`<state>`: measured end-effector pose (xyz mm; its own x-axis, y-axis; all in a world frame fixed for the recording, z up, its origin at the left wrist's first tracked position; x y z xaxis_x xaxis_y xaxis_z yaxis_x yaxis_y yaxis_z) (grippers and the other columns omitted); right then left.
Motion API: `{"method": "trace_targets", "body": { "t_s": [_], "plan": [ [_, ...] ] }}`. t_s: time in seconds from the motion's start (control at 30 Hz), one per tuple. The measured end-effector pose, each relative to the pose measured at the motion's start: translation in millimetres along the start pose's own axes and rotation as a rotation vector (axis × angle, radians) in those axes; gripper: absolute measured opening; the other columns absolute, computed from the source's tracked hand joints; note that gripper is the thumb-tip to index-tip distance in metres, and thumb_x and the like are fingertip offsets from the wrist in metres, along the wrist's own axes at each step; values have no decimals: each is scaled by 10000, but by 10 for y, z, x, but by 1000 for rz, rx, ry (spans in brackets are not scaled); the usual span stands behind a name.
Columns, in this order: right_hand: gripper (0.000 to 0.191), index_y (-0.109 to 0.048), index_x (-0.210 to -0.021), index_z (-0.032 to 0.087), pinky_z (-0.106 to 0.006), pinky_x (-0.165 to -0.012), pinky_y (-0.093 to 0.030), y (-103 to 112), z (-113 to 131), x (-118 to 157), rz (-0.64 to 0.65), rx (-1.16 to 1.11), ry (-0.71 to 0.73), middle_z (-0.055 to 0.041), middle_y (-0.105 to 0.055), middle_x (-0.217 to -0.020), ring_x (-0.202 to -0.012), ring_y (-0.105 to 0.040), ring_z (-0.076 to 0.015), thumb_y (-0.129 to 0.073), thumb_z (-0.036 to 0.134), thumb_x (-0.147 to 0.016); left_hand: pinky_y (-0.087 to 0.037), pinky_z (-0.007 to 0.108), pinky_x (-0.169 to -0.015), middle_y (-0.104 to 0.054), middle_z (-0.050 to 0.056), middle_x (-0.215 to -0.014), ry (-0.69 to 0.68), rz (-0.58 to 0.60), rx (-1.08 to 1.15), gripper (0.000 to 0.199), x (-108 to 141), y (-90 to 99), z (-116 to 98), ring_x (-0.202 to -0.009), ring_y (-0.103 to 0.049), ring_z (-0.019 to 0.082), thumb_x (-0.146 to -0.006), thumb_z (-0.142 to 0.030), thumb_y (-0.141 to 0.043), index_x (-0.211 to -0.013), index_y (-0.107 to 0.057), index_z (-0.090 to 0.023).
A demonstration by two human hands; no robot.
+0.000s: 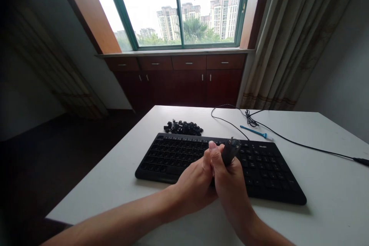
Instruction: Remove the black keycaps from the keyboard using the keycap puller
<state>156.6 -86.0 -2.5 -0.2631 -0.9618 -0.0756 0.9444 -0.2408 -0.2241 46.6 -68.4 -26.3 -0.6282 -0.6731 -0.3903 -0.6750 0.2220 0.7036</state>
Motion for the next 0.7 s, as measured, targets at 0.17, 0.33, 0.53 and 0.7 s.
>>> {"method": "trace_targets", "body": {
  "t_s": [0.17,0.33,0.53,0.7],
  "plan": [
    [382,-640,-693,202,-291,-687,-483,22,79,-38,147,166,53,-13,-621,-695,-685,-570,-186,-766,541,-814,-515,427,-1097,-550,88,-1465,64,3,50,743,-32,23,-19,-1290,-593,292,-883,-306,-627,-1539,-286,-234],
    [396,-709,-822,182,-331,-754,-506,62,129,-102,104,222,61,-67,-700,-808,-807,-641,-246,-740,578,-825,-499,406,-1117,-515,74,-1513,93,-32,131,838,-32,102,-72,-1344,-555,281,-856,-325,-709,-1556,-254,-255],
    [403,-738,-947,170,-295,-713,-498,93,99,-144,69,90,-25,-47,-689,-823,-782,-621,-210,-789,538,-791,-516,476,-1068,-579,138,-1411,169,-22,134,791,-38,103,-48,-1260,-600,337,-822,-347,-742,-1490,-350,-187],
    [305,-727,-966,195,-238,-559,-431,116,26,-180,116,-91,-68,13,-600,-714,-623,-521,-137,-771,466,-834,-571,437,-931,-656,106,-1190,176,-53,127,643,-46,82,-13,-1045,-663,293,-819,-343,-725,-1367,-434,-172]
  ]
}}
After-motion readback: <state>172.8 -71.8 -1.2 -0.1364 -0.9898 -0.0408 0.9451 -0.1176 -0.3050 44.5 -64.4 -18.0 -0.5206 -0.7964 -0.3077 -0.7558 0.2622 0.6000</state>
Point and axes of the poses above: each hand's wrist, its own x-axis away from the middle knuckle, its own y-axis out of the back of the hand, z = x × y, the point moved 1 cm from there along -x, towards the middle knuckle
